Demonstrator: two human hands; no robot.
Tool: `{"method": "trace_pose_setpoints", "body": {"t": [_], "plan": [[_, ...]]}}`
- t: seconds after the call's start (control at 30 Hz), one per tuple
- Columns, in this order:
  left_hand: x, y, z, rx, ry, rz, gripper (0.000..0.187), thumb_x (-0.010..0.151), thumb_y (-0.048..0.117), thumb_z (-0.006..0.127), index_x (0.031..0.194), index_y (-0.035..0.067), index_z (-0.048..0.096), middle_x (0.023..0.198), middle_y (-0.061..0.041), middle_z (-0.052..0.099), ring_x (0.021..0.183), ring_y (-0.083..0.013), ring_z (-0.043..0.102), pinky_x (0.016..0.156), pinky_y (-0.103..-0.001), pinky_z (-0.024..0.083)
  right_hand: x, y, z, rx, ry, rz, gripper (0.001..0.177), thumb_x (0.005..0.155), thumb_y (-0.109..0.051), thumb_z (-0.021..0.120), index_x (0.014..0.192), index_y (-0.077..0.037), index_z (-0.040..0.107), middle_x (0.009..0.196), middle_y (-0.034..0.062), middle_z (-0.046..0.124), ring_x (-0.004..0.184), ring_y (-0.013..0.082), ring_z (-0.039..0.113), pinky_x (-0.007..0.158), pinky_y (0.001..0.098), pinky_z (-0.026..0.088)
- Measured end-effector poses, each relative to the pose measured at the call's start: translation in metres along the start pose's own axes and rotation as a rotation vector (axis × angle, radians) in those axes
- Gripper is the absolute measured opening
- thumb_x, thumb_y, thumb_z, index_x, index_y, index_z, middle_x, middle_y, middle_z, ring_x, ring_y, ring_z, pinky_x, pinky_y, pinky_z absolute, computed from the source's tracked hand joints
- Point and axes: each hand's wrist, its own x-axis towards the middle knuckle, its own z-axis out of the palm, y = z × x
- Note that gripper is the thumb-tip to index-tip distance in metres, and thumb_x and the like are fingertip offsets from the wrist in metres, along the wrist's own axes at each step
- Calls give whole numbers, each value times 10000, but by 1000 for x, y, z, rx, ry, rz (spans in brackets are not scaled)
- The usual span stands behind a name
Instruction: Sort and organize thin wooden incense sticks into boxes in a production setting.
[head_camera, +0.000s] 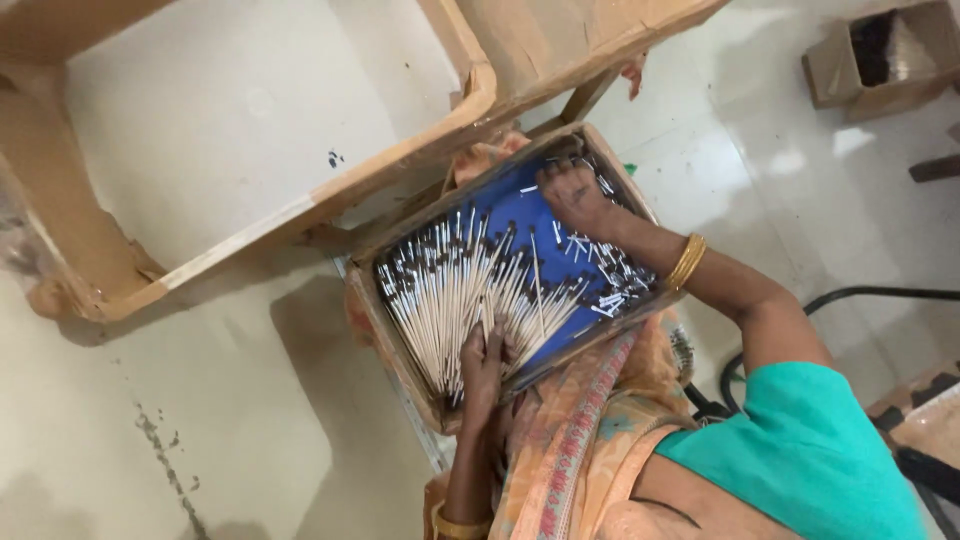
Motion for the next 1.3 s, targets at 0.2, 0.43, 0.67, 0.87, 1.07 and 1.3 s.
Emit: {"method": "trace_pose_setpoints", "body": {"t": [0.2, 0.43, 0.67, 0.87, 1.07, 1.3], "plan": [[9, 69, 18, -251, -8, -153, 566, 932, 121, 642, 1452, 129, 420, 948, -12, 737, 558, -39, 560, 494, -217, 500, -6, 7, -83, 298, 209, 25, 167, 801, -120, 698, 955, -56, 682, 883, 144, 676, 908, 313, 661, 794, 515, 577], [39, 48, 32, -784, -467, 17, 378, 1075, 86, 608, 1436, -6, 544, 807, -82, 712, 434, -31, 416, 363, -188, 298, -45, -13, -66, 1602, 54, 440, 110, 984, -78, 683, 1077, -26, 659, 934, 113, 716, 780, 172, 713, 671, 303, 616], [35, 74, 37, -878, -493, -114, 328, 1063, 101, 568, 1367, -23, 573, 768, -96, 688, 386, -29, 375, 342, -189, 248, -58, -37, -76, 2417, -185, 571, 156, 1030, -119, 643, 1143, -15, 615, 978, 80, 697, 880, 179, 761, 723, 275, 663], [34, 70, 35, -914, -525, -131, 270, 1068, 91, 570, 1317, -8, 606, 673, -45, 603, 382, -28, 370, 333, -185, 233, -58, -28, -77, 2381, -184, 434, 94, 1060, -81, 604, 1124, -13, 595, 998, 137, 711, 904, 208, 764, 688, 277, 662], [38, 53, 31, -874, -529, -121, 221, 1074, 73, 579, 1278, 11, 634, 663, -49, 598, 390, -27, 384, 339, -184, 256, -57, -29, -93, 2233, -184, 272, 83, 1083, -91, 563, 1097, -11, 581, 998, 163, 710, 908, 214, 759, 730, 300, 674], [24, 48, 27, -121, -165, 139, 267, 1053, 97, 584, 1304, 21, 638, 748, -79, 685, 518, -77, 580, 397, -206, 432, -28, -34, -95, 1860, -454, 385, 145, 1060, -141, 530, 1057, -20, 610, 925, 170, 713, 829, 206, 779, 701, 298, 693]]}}
